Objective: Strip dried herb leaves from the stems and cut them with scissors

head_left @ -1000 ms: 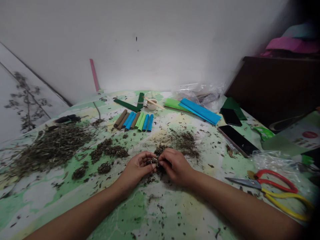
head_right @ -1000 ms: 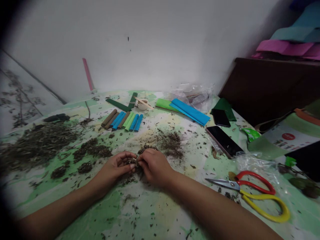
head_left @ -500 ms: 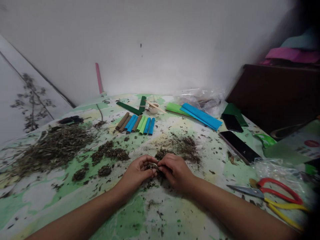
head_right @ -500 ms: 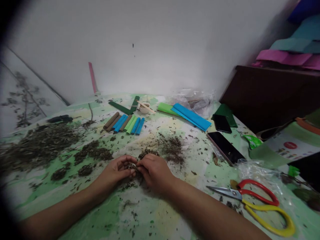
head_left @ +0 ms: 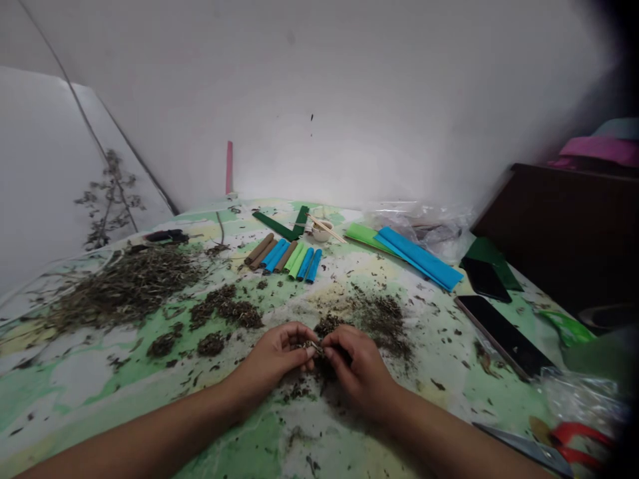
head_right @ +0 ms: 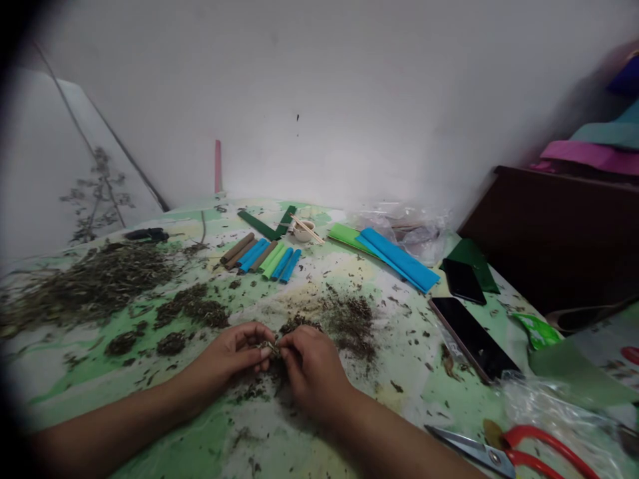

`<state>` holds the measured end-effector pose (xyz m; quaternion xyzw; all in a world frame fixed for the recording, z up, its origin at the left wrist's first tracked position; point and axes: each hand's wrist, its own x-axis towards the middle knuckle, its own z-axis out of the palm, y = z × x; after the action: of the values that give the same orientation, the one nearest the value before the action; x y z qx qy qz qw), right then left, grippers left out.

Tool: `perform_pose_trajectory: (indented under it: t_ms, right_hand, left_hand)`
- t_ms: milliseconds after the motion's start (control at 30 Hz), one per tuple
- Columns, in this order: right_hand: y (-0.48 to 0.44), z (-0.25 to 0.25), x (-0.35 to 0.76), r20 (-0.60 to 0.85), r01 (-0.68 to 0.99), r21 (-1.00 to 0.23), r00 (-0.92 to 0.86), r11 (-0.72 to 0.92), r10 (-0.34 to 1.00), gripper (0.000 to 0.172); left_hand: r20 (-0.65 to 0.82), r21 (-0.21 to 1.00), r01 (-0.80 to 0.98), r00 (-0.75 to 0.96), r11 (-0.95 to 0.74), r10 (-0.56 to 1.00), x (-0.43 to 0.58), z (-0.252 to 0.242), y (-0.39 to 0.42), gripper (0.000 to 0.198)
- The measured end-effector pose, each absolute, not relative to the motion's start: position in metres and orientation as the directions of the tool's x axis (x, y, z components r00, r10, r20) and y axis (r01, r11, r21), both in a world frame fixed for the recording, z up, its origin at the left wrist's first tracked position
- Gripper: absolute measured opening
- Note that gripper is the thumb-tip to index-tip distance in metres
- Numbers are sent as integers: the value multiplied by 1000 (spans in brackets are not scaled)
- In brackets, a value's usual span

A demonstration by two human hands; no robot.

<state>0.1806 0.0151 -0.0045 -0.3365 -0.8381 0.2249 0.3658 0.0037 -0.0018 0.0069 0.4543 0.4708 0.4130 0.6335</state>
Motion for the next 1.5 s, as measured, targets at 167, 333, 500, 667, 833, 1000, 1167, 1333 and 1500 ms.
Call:
perform_pose_trajectory:
  t_ms: [167, 333, 500, 667, 833, 1000, 1167, 1333, 1500]
  right_hand:
    - [15, -4, 181, 438, 402, -646, -500, 649, 747, 10]
    - [16, -4, 181, 431, 411, -687, -434, 599, 792, 16]
    - [18, -3, 180, 464, 362, -705, -415, 610, 783, 11]
    - [16, -3, 180, 428, 370, -683, -496, 630, 755, 8]
    - [18, -3, 181, 436, 374, -711, -429, 596, 791, 14]
    - [20, -3, 180, 412, 349, -740, -442, 576, 797, 10]
    - [18, -2, 180, 373, 321, -756, -505, 570, 779, 12]
    - [21, -3, 184, 328, 294, -834, -414, 466, 849, 19]
    - [23, -2, 185, 293, 285, -859, -404, 424, 866, 26]
  left_hand:
    - [-226, 962, -105, 216, 252, 950, 4, 9, -2, 25]
    - [-240, 959, -109, 192, 263, 952, 5, 12, -4, 21]
    - [-226, 959, -121, 211, 255, 951, 6, 12, -4, 22]
    - [-176, 971, -118, 231, 207, 957, 4, 8, -3, 20]
    - [-206, 967, -106, 211, 232, 956, 3, 8, -4, 19]
    - [-221, 960, -126, 219, 252, 951, 4, 8, -5, 19]
    - [-223, 956, -142, 227, 259, 948, 4, 9, -5, 22]
    - [-249, 955, -107, 211, 275, 945, 3, 7, -4, 25]
    - [-260, 950, -108, 249, 293, 933, 3, 9, -4, 26]
